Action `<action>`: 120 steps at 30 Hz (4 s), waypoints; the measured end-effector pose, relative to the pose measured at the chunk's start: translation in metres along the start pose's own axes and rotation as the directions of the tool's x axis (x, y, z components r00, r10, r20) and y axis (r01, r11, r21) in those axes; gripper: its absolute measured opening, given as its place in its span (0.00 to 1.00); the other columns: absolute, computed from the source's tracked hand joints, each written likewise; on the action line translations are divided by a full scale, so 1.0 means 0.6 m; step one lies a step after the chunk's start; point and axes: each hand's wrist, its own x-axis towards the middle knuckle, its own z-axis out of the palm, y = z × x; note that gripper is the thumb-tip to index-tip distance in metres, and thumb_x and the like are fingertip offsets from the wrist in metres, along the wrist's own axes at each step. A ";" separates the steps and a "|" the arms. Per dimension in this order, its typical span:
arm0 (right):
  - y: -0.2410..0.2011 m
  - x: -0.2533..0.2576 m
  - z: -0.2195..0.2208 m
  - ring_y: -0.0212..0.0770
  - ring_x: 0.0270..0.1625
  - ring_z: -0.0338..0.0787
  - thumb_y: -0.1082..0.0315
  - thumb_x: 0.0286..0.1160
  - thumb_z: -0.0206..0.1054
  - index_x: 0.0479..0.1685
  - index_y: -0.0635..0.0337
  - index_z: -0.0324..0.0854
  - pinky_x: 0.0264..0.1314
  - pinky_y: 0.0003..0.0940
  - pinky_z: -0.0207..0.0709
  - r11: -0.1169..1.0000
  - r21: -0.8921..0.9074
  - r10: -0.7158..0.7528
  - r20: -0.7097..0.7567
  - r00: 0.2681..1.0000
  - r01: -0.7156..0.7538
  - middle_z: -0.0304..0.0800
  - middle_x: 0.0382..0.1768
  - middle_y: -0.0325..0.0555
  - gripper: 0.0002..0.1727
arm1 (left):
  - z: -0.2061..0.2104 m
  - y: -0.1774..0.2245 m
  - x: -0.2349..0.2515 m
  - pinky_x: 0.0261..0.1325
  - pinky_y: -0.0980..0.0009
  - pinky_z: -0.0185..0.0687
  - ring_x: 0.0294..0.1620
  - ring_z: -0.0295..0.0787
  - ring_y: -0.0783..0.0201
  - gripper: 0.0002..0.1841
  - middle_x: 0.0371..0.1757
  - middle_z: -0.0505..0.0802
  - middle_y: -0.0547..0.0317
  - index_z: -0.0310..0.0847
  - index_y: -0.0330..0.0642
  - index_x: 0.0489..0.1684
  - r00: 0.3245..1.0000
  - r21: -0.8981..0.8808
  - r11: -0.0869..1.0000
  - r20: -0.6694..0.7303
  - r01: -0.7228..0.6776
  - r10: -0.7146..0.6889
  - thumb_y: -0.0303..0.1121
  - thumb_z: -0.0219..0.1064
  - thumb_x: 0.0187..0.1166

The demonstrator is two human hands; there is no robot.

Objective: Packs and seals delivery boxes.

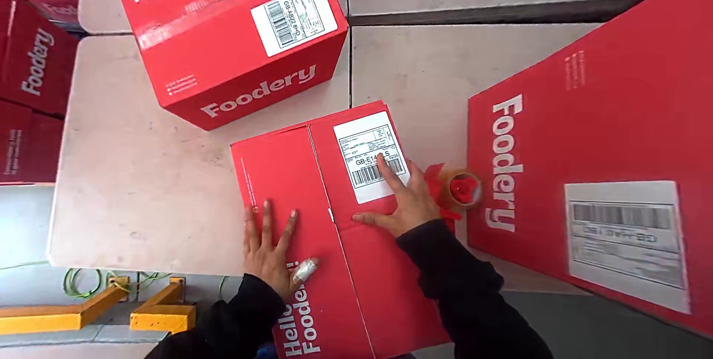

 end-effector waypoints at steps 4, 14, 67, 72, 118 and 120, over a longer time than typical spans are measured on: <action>-0.007 -0.002 0.004 0.76 0.84 0.65 0.25 0.27 0.87 0.94 0.30 0.57 0.68 0.73 0.74 1.000 -0.003 -0.004 -0.030 1.000 0.004 0.49 0.91 0.72 0.74 | -0.013 0.028 0.029 0.79 0.16 0.37 0.94 0.41 0.29 0.51 0.96 0.56 0.44 0.54 0.62 0.95 0.908 0.076 0.913 0.170 -0.400 0.383 0.81 0.41 0.70; 0.134 -0.098 -0.007 0.49 0.84 0.74 0.52 0.80 0.65 0.80 0.55 0.77 0.78 0.50 0.79 0.798 0.589 0.015 -0.237 0.971 0.132 0.69 0.85 0.53 0.30 | -0.007 0.061 0.061 0.94 0.49 0.51 0.96 0.51 0.49 0.66 0.94 0.61 0.43 0.52 0.30 0.92 0.768 0.039 0.788 0.262 -0.614 0.585 0.85 0.39 0.65; -0.328 0.212 -0.073 0.60 0.50 0.94 0.60 0.74 0.77 0.68 0.66 0.74 0.54 0.61 0.83 0.951 -0.266 0.122 -0.144 0.982 -0.157 0.94 0.44 0.59 0.29 | -0.011 0.040 0.198 0.96 0.51 0.34 0.98 0.37 0.48 0.63 0.96 0.46 0.38 0.38 0.25 0.93 0.901 -0.404 0.860 0.163 -0.311 0.403 0.79 0.43 0.72; -0.381 0.208 -0.083 0.63 0.54 0.93 0.58 0.78 0.73 0.66 0.66 0.74 0.57 0.61 0.82 0.904 -0.351 0.227 -0.093 0.970 -0.245 0.93 0.45 0.62 0.26 | -0.016 0.038 0.200 0.96 0.50 0.33 0.98 0.36 0.48 0.62 0.96 0.47 0.38 0.38 0.26 0.93 0.891 -0.383 0.870 0.201 -0.311 0.407 0.79 0.40 0.73; -0.225 -0.266 0.015 0.61 0.62 0.92 0.52 0.92 0.53 0.84 0.64 0.58 0.67 0.54 0.81 0.863 -0.273 0.465 0.100 0.880 -0.425 0.92 0.55 0.64 0.31 | -0.001 0.117 -0.200 0.95 0.47 0.40 0.96 0.49 0.44 0.49 0.91 0.66 0.39 0.63 0.33 0.86 0.699 -0.319 0.750 0.277 -0.580 0.659 0.69 0.57 0.76; -0.203 -0.336 0.029 0.63 0.59 0.93 0.52 0.92 0.53 0.85 0.66 0.58 0.64 0.56 0.83 0.867 -0.231 0.471 0.082 0.879 -0.443 0.92 0.53 0.64 0.33 | -0.013 0.102 -0.238 0.95 0.46 0.41 0.96 0.50 0.46 0.41 0.91 0.66 0.42 0.72 0.36 0.81 0.671 -0.404 0.716 0.275 -0.569 0.688 0.63 0.60 0.80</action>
